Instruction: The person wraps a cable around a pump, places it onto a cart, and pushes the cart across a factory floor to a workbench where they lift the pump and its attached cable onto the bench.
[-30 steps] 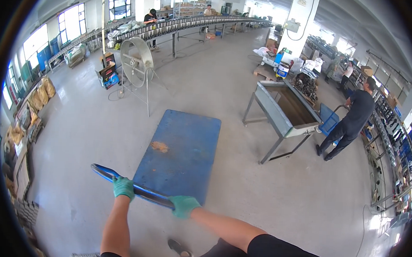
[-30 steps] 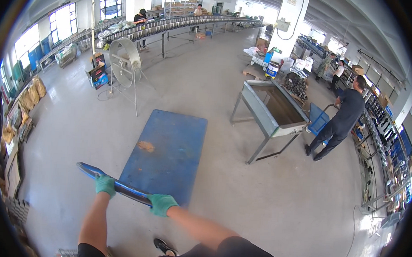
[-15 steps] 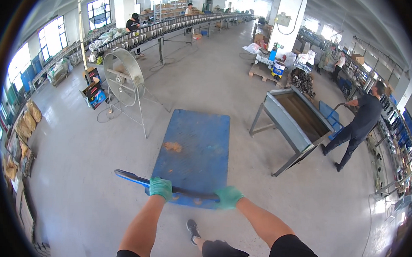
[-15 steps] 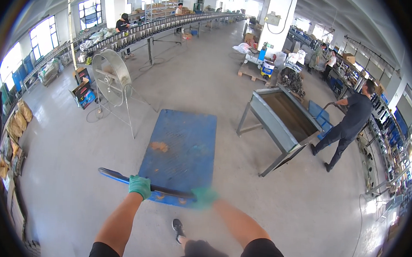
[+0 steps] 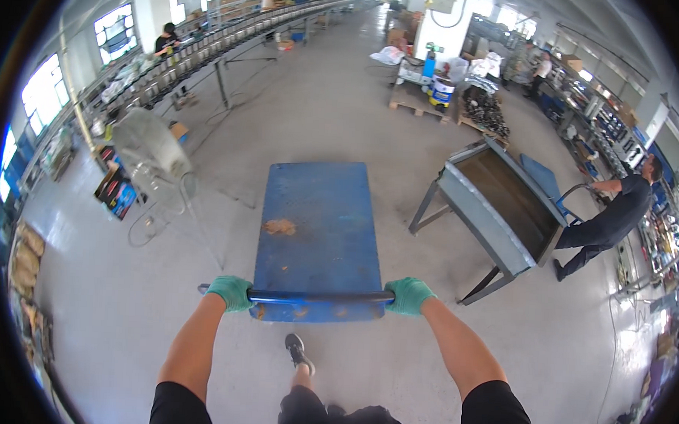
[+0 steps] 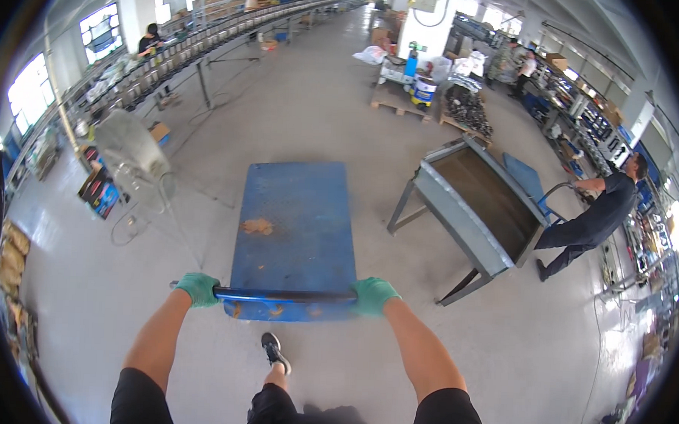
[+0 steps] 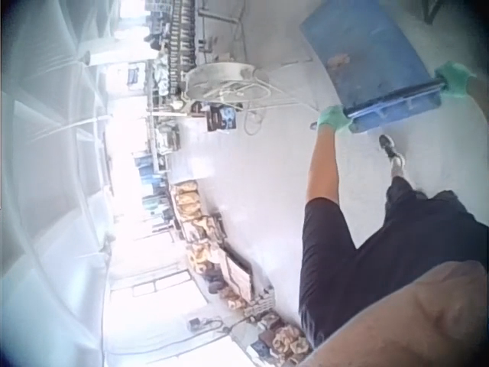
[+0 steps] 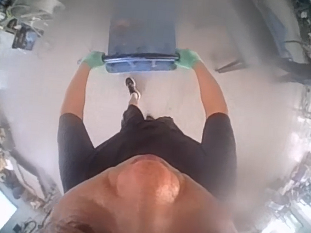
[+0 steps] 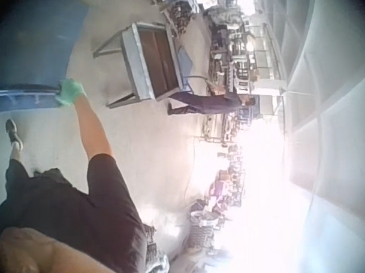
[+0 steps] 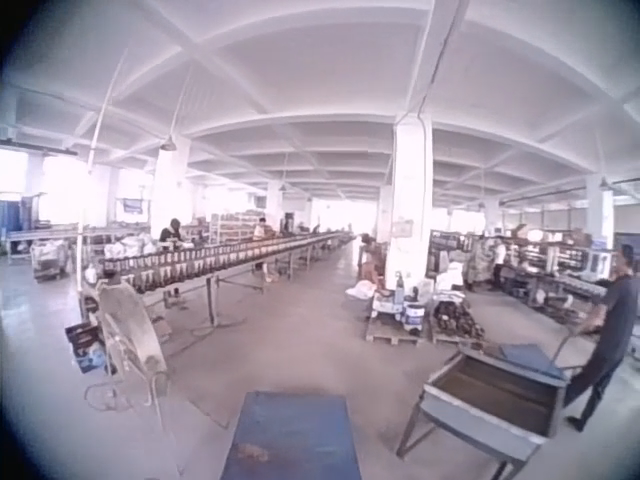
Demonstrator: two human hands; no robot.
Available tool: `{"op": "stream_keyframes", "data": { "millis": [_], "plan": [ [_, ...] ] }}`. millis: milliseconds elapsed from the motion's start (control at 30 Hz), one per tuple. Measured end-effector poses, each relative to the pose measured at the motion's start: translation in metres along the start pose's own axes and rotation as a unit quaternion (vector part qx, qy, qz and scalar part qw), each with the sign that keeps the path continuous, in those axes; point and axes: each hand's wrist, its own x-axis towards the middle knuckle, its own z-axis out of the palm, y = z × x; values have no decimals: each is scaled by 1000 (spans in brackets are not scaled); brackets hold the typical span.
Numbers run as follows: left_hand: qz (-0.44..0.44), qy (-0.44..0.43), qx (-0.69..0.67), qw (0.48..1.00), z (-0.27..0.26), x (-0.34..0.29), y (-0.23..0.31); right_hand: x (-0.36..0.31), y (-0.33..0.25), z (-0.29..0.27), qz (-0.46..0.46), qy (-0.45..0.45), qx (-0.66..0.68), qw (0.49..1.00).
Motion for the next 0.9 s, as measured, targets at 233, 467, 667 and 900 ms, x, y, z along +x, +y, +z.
{"op": "stream_keyframes", "data": {
  "millis": [233, 467, 667, 900],
  "plan": [
    [68, 35, 6, 997, -102, 185, -59, 171, 44, -119, 64, 64, 0, 996],
    [76, 0, 9, 997, -236, 367, -78, 368, 78, -210, 105, 51, -61, 991],
    [91, 0, -13, 996, -347, 524, -114, 513, 117, -343, 103, 48, -75, 991],
    [74, 4, -14, 997, -481, 705, -154, 717, 180, -487, 115, -14, -53, 992]
  ]
}}
